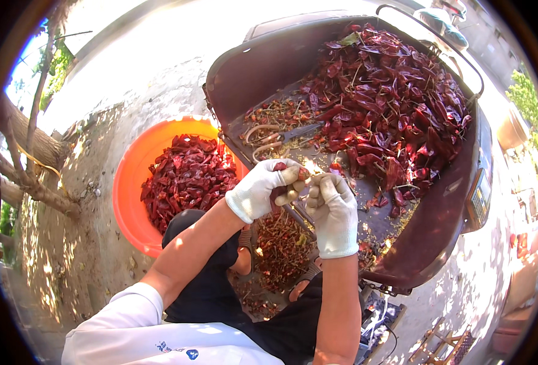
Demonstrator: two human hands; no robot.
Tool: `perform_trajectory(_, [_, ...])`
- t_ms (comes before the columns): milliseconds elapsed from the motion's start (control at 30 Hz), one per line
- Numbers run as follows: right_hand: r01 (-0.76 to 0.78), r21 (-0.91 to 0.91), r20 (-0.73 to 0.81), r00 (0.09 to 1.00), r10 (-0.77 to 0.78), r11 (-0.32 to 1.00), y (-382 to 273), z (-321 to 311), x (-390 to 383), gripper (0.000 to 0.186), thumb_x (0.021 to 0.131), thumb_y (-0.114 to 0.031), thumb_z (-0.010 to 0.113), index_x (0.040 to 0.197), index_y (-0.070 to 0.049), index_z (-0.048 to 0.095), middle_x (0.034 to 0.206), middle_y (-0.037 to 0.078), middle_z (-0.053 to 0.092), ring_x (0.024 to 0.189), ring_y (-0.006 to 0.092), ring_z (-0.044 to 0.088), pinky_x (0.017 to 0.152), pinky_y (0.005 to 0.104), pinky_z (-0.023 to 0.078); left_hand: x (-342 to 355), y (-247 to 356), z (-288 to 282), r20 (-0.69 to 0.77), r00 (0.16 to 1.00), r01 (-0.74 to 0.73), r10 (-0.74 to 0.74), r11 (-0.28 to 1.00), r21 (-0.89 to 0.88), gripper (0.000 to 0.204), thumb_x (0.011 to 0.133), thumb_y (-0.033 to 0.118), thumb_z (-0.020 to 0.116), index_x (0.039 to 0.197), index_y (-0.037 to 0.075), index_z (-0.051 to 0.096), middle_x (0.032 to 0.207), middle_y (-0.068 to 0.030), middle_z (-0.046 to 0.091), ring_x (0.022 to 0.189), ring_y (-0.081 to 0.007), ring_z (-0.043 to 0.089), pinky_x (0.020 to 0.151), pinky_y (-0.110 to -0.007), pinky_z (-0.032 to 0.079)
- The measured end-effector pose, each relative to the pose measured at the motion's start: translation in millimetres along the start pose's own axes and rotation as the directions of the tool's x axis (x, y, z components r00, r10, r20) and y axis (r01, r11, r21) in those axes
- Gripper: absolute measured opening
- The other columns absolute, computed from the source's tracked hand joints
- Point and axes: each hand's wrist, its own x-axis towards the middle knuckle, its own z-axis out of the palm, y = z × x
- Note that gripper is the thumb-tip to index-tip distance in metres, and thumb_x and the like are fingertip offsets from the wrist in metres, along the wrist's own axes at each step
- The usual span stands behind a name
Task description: The person sorts and processes dried red peppers by hand and using scissors. They pick up individual peppers from a motorcycle trailer, cut or break them open, and place them into an orange basin.
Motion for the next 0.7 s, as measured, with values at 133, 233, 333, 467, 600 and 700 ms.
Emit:
perform_trajectory(133, [0.141,-0.249,-0.059,0.985,-0.16,0.958,-7.8,6.1,-1.5,0.024,0.098,-0.022,0.06,0.112,-0.003,0.064,0.096,0.005,0.067,0.08,0.0105,0.063,0.058,0.0222,0.048,-0.5,3.2,0.5,-0.067,0.998,0.017,-0.019,0.999,-0.034,0.02,0.096,0.021,0.062,0.104,0.002,0.064,0.084,-0.0048,0.067,0.066,-0.0106,0.06,0.049,-0.021,0.043])
perform_trajectory(233, [0.249,-0.561,0.095,0.967,-0.237,0.79,-1.7,9.9,-2.1,0.028,0.094,-0.011,0.063,0.12,0.0,0.064,0.104,0.005,0.069,0.089,0.0109,0.064,0.076,0.0237,0.051,-1.9,3.5,0.5,-0.045,0.999,0.015,-0.018,0.999,-0.05,0.019,0.097,0.02,0.06,0.104,0.002,0.064,0.083,-0.0045,0.066,0.066,-0.0108,0.06,0.048,-0.021,0.042])
perform_trajectory(333, [0.255,-0.592,0.063,0.96,-0.272,0.765,0.0,15.4,-5.5,0.027,0.092,-0.007,0.064,0.118,0.002,0.064,0.102,0.005,0.068,0.089,0.0112,0.064,0.083,0.0256,0.051,-4.1,5.0,4.2,-0.001,1.0,0.005,-0.005,1.0,0.022,0.019,0.098,0.02,0.059,0.104,0.002,0.064,0.082,-0.004,0.065,0.066,-0.0101,0.059,0.048,-0.021,0.041])
perform_trajectory(467, [0.278,-0.611,0.068,0.951,-0.301,0.741,4.7,17.2,-2.8,0.024,0.092,-0.007,0.065,0.114,0.002,0.065,0.101,0.005,0.069,0.088,0.0102,0.064,0.08,0.0248,0.051,-5.3,0.8,1.8,-0.008,0.999,0.049,-0.048,0.989,0.142,0.02,0.099,0.019,0.056,0.103,0.001,0.064,0.079,-0.0029,0.063,0.062,-0.0084,0.057,0.047,-0.02,0.039])
perform_trajectory(600, [0.288,-0.649,0.064,0.943,-0.327,0.704,8.7,19.1,-1.3,0.021,0.09,-0.005,0.066,0.11,0.001,0.066,0.098,0.005,0.07,0.084,0.0098,0.065,0.077,0.0248,0.053,-10.0,9.1,9.4,-0.091,0.996,0.045,-0.013,0.932,0.361,0.022,0.099,0.02,0.056,0.104,0.001,0.065,0.074,-0.0013,0.063,0.057,-0.0074,0.055,0.047,-0.02,0.039])
perform_trajectory(700, [0.361,-0.724,0.098,0.898,-0.43,0.588,11.5,17.6,-1.0,0.018,0.089,-0.003,0.066,0.106,0.001,0.066,0.093,0.007,0.071,0.08,0.0113,0.067,0.075,0.026,0.054,-12.9,14.7,23.6,-0.189,0.977,0.03,0.097,0.819,0.572,0.022,0.097,0.021,0.059,0.104,0.001,0.066,0.072,-0.0013,0.064,0.058,-0.0068,0.056,0.049,-0.02,0.042])
